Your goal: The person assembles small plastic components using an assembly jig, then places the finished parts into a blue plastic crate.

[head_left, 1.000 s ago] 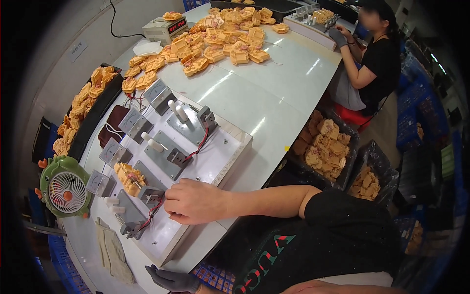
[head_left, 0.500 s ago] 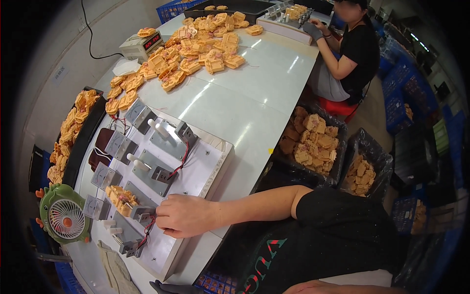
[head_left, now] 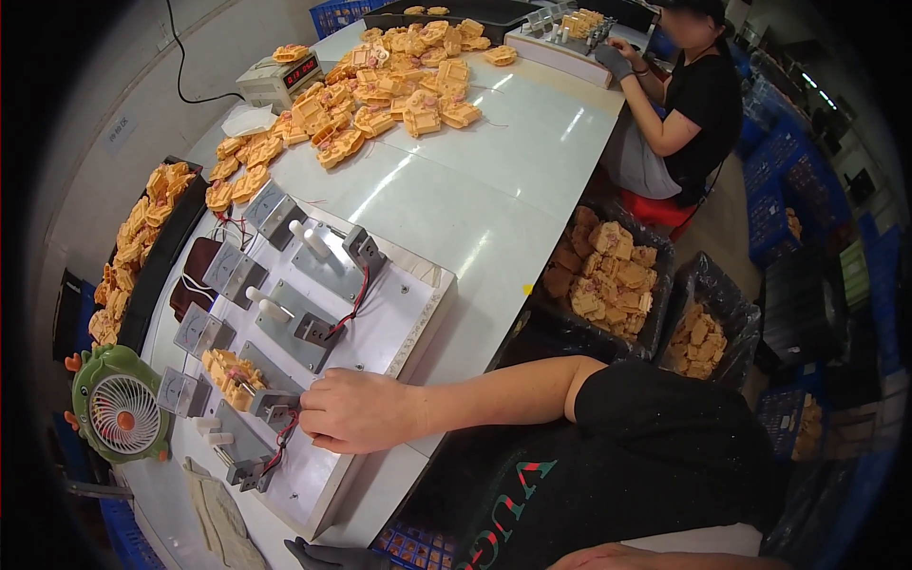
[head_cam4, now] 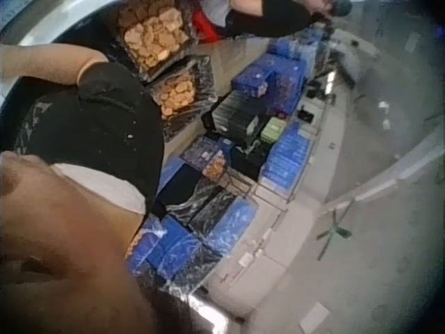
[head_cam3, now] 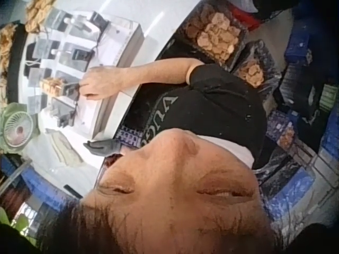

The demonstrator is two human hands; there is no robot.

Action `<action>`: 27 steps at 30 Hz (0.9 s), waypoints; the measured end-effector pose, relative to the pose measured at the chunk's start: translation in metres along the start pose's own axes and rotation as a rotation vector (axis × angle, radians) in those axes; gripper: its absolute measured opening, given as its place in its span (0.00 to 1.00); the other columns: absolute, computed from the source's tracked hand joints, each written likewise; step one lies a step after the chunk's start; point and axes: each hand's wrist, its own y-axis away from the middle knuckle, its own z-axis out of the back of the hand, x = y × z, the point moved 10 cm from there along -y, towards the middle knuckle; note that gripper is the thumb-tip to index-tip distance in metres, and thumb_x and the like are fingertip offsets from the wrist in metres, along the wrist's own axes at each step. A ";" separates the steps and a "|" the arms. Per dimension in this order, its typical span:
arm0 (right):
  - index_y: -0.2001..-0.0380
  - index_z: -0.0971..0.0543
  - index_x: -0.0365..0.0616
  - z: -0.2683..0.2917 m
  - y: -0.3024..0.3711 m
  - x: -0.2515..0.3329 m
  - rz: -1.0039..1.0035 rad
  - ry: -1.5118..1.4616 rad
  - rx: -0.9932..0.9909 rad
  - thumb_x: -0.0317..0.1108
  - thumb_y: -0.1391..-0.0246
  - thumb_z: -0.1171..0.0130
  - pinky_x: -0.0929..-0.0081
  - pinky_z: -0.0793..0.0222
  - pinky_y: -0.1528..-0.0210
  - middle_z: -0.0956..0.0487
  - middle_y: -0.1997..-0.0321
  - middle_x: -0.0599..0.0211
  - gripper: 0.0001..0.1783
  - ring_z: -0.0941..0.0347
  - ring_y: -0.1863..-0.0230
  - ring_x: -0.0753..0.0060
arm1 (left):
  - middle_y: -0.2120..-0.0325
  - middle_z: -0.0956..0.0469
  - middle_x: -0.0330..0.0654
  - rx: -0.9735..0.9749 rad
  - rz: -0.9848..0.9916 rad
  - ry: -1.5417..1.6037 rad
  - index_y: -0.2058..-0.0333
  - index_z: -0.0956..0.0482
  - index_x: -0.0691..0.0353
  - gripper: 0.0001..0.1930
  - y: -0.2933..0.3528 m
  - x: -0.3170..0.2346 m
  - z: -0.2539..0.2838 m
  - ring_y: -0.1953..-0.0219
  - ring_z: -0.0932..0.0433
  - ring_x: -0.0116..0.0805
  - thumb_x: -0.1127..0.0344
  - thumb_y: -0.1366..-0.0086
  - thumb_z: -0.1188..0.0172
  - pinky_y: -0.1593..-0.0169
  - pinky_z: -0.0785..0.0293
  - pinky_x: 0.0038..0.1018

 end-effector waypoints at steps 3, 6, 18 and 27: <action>0.75 0.25 0.47 -0.001 -0.001 0.000 -0.012 0.001 0.005 0.38 0.49 0.40 0.68 0.34 0.58 0.28 0.71 0.69 0.08 0.27 0.65 0.67 | 0.59 0.21 0.51 -0.013 -0.012 -0.012 0.51 0.23 0.69 0.15 0.000 -0.002 0.001 0.58 0.22 0.44 0.65 0.28 0.49 0.52 0.25 0.34; 0.75 0.25 0.47 -0.002 -0.001 -0.001 -0.024 0.006 0.004 0.38 0.49 0.40 0.68 0.34 0.58 0.27 0.71 0.69 0.09 0.27 0.65 0.67 | 0.59 0.21 0.51 -0.010 0.009 -0.031 0.51 0.23 0.69 0.15 -0.001 -0.003 0.001 0.58 0.22 0.44 0.65 0.28 0.50 0.52 0.25 0.34; 0.75 0.26 0.48 -0.002 0.000 -0.001 -0.020 -0.003 -0.001 0.38 0.48 0.40 0.69 0.35 0.59 0.28 0.71 0.70 0.08 0.28 0.66 0.68 | 0.57 0.21 0.50 0.028 -0.054 -0.067 0.50 0.23 0.69 0.16 -0.002 -0.011 0.000 0.55 0.22 0.44 0.64 0.27 0.51 0.50 0.26 0.34; 0.74 0.26 0.48 0.001 0.000 0.000 -0.007 -0.001 -0.021 0.36 0.48 0.40 0.70 0.36 0.59 0.29 0.71 0.71 0.07 0.29 0.66 0.69 | 0.47 0.26 0.51 0.127 0.074 -0.041 0.44 0.30 0.70 0.19 0.006 0.040 -0.012 0.46 0.26 0.43 0.65 0.25 0.58 0.41 0.30 0.33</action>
